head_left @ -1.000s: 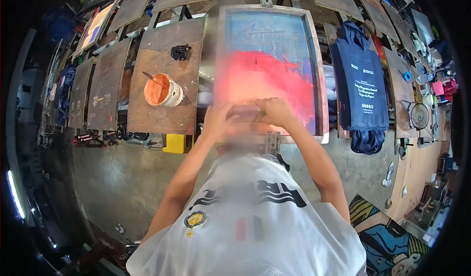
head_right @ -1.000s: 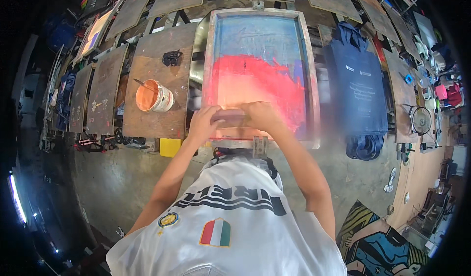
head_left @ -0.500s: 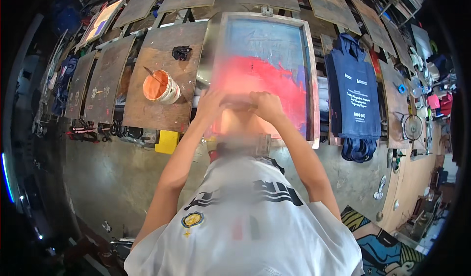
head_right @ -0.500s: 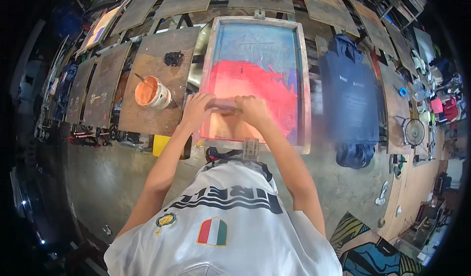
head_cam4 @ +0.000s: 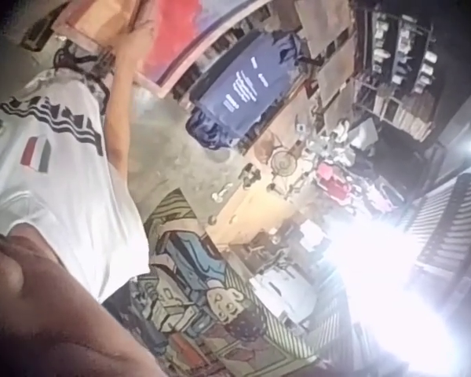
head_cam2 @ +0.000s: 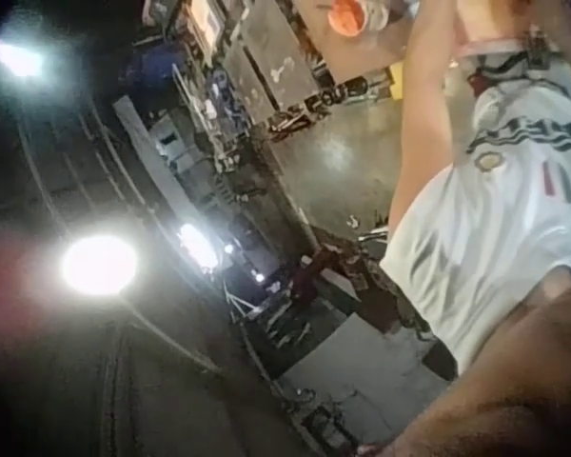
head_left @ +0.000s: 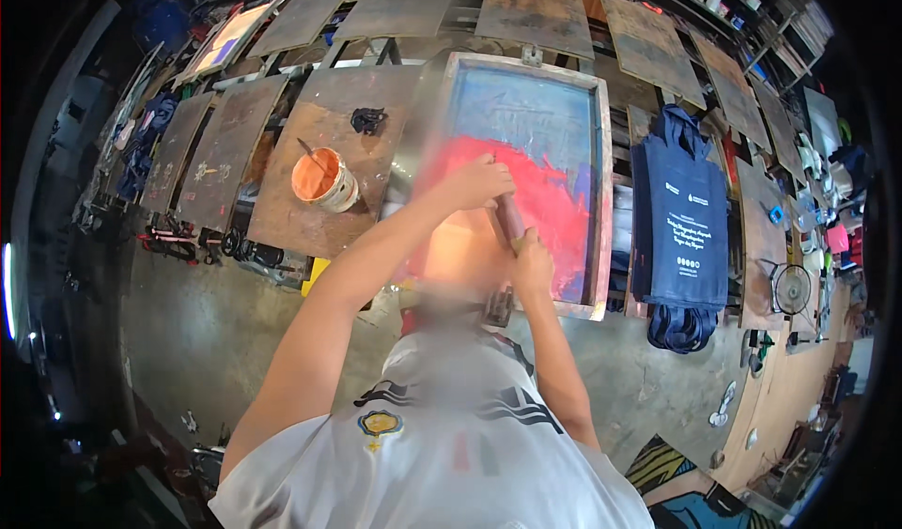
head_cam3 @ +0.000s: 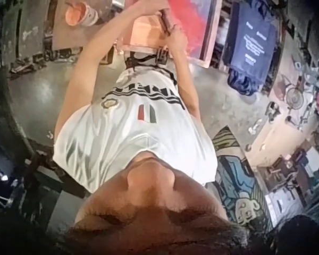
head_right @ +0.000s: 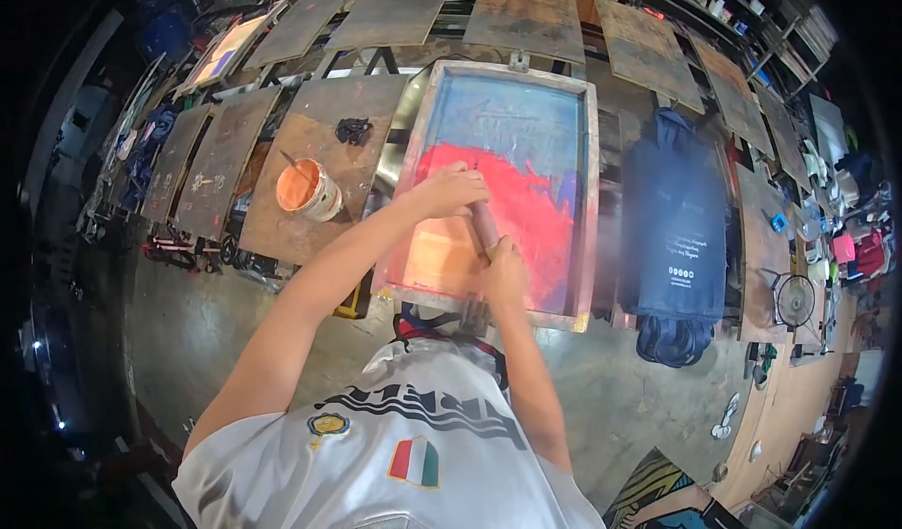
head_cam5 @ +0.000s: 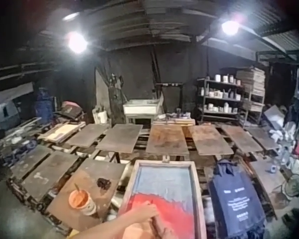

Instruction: Manually spreading ink on a screen and performing a screen print on a garment.

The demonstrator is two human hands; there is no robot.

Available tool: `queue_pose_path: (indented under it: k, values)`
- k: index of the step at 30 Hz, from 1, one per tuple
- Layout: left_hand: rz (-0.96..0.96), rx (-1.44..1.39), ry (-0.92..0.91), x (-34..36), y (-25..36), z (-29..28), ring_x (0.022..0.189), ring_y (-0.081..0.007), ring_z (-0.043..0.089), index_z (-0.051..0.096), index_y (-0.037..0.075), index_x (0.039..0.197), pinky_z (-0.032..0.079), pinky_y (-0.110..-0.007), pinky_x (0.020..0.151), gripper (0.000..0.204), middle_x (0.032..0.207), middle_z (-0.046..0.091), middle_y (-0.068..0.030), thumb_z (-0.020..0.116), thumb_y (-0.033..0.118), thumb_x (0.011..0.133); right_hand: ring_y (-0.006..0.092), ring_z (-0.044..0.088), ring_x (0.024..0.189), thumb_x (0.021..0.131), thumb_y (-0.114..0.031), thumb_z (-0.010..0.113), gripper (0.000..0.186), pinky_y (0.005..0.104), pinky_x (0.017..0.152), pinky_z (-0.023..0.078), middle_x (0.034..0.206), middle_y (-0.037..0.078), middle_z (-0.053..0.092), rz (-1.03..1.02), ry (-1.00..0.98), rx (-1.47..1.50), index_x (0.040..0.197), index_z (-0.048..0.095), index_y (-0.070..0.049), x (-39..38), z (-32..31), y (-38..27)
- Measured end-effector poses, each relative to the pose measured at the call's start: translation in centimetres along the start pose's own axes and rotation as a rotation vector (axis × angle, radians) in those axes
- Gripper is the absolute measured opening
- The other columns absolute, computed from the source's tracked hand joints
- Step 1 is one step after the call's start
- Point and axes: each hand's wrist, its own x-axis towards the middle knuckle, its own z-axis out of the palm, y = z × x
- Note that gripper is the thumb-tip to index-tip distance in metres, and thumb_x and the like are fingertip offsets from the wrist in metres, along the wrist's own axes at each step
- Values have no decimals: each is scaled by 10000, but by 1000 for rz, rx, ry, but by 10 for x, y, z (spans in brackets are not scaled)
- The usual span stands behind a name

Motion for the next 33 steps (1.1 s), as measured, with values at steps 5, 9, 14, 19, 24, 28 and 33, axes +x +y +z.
queue_pose_path:
  k: [5, 9, 14, 19, 24, 28, 33]
  values:
    - [-25, -53, 42, -22, -33, 23, 1009, -202, 621, 672, 172, 1053, 392, -395, 918, 415, 1017, 676, -12, 822, 278, 681, 446, 676, 797, 836, -252, 639, 254, 554, 693, 534, 856, 217, 691, -79, -67, -92, 987, 586, -54, 37, 15, 4]
    - [-332, -108, 223, -67, -22, 30, 942, -244, 645, 678, 142, 1061, 400, -412, 896, 439, 976, 697, -44, 813, 334, 690, 414, 690, 790, 822, -352, 655, 303, 542, 683, 542, 819, 183, 699, -214, -233, -173, 973, 612, -93, 68, 2, -11]
    - [-569, -120, 400, -102, 15, 31, 947, -268, 644, 679, 120, 1066, 417, -419, 856, 453, 963, 705, -61, 811, 356, 703, 365, 697, 854, 761, -424, 704, 380, 521, 717, 544, 885, 144, 711, -373, -406, -232, 984, 628, -125, 109, 10, -19]
    - [-918, -58, 472, -118, 62, 28, 930, -285, 652, 682, 104, 1074, 423, -436, 825, 439, 953, 704, -89, 825, 312, 714, 342, 674, 950, 645, -405, 782, 450, 492, 776, 528, 1016, 110, 706, -753, -712, -375, 983, 650, -139, 158, 31, -35]
    - [-1127, -131, 458, -117, 83, 27, 956, -323, 657, 652, 109, 1128, 404, -473, 840, 454, 1010, 705, -100, 824, 227, 724, 327, 687, 950, 657, -378, 792, 394, 475, 784, 544, 999, 100, 719, -893, -701, -338, 959, 683, -149, 168, 36, -42]
    - [-959, -108, 393, -104, 56, 11, 1011, -296, 635, 665, 101, 1082, 434, -449, 850, 408, 1040, 682, -99, 808, 244, 728, 345, 691, 880, 674, -360, 801, 379, 487, 741, 538, 921, 126, 709, -693, -504, -181, 929, 649, -125, 143, 27, -14]
    - [-436, -6, 314, -59, -6, 8, 1047, -278, 611, 644, 101, 1023, 441, -456, 871, 394, 1018, 658, -77, 810, 252, 699, 426, 666, 812, 743, -359, 773, 413, 541, 691, 506, 840, 179, 687, -419, -200, -54, 993, 569, -103, 88, 7, 7]
